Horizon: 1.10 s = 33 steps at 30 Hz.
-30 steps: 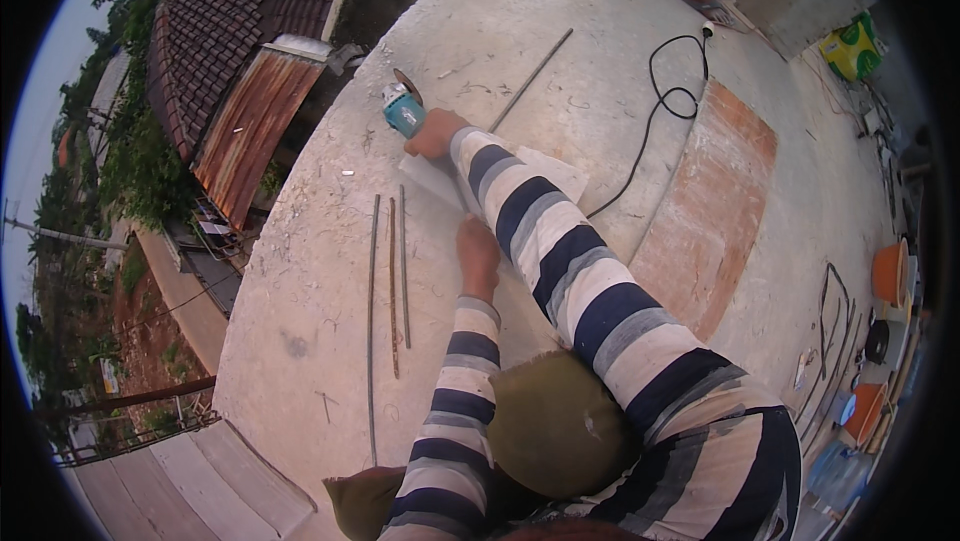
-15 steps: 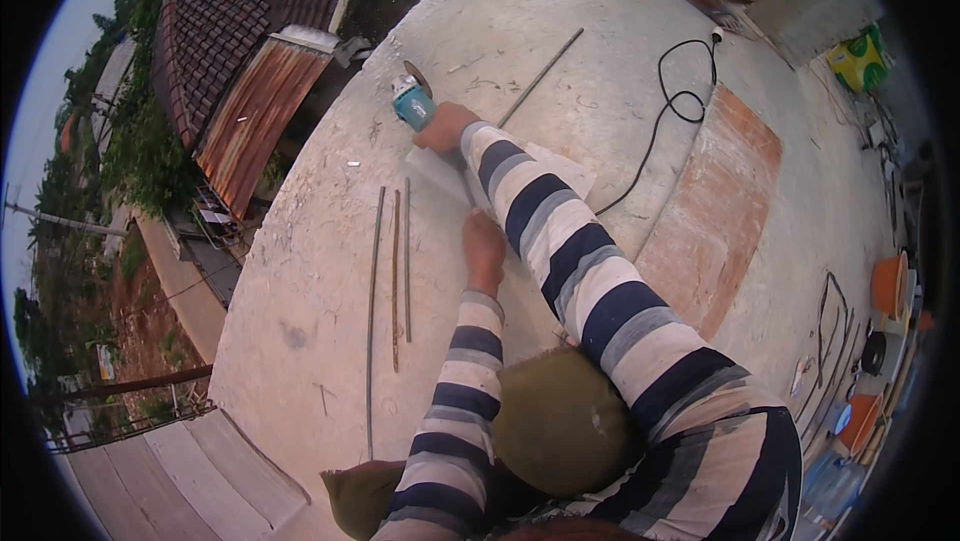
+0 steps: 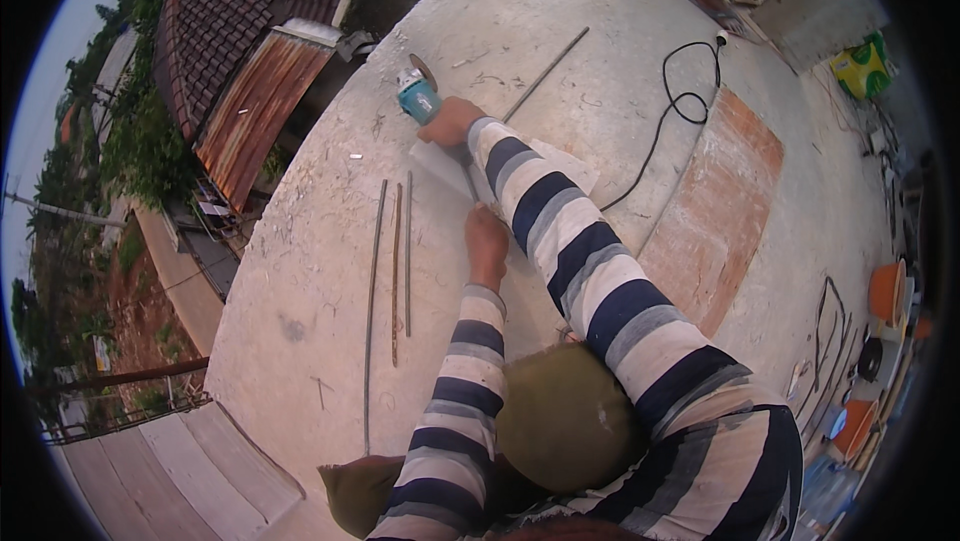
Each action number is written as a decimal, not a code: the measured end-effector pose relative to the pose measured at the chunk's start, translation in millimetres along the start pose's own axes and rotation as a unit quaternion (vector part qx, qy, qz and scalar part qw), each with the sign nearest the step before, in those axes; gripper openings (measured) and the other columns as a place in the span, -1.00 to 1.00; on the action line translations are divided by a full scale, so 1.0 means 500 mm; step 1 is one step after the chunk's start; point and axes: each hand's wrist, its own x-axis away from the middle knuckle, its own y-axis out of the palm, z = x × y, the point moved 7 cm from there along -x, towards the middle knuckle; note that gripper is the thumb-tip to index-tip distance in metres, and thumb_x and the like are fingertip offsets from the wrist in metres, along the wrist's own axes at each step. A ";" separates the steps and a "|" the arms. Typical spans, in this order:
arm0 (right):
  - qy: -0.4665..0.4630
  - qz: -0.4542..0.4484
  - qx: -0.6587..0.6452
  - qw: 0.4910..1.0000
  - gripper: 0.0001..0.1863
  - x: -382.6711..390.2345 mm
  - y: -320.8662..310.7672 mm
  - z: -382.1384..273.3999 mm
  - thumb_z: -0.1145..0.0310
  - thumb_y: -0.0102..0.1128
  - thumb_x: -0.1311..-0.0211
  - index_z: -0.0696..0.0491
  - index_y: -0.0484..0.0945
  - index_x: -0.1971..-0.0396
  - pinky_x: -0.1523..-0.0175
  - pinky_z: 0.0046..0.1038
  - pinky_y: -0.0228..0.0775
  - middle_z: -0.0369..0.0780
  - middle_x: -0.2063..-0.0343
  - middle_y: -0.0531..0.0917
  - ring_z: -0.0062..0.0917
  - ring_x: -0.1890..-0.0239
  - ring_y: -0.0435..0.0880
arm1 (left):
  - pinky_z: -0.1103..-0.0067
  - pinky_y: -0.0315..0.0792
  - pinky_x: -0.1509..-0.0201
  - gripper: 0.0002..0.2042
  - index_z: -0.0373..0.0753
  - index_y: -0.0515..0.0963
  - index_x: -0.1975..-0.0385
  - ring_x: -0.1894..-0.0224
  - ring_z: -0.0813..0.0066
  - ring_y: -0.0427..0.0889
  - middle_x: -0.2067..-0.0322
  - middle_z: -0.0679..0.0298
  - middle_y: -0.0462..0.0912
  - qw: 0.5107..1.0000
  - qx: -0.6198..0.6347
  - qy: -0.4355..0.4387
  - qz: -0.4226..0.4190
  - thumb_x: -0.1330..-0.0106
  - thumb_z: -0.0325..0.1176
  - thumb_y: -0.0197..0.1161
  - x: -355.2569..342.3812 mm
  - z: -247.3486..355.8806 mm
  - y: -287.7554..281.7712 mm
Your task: The person plugs in an angle grinder and cuts several metal rods to length on a concrete rooftop. They position each rod on a block, cut it, and set the pieces aside.
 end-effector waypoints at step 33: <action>-0.008 0.004 -0.016 1.000 -0.29 0.006 -0.004 -0.005 -0.08 0.53 -0.05 0.21 0.78 -0.06 -0.23 -0.28 0.65 0.05 -0.10 0.80 -0.13 -0.11 0.83 | 0.35 0.63 -0.23 -0.46 -0.49 0.42 -0.37 -0.14 0.11 0.73 -0.22 -0.07 0.65 0.993 -0.089 0.014 -0.074 -0.81 -0.09 -0.23 -0.038 -0.035 0.000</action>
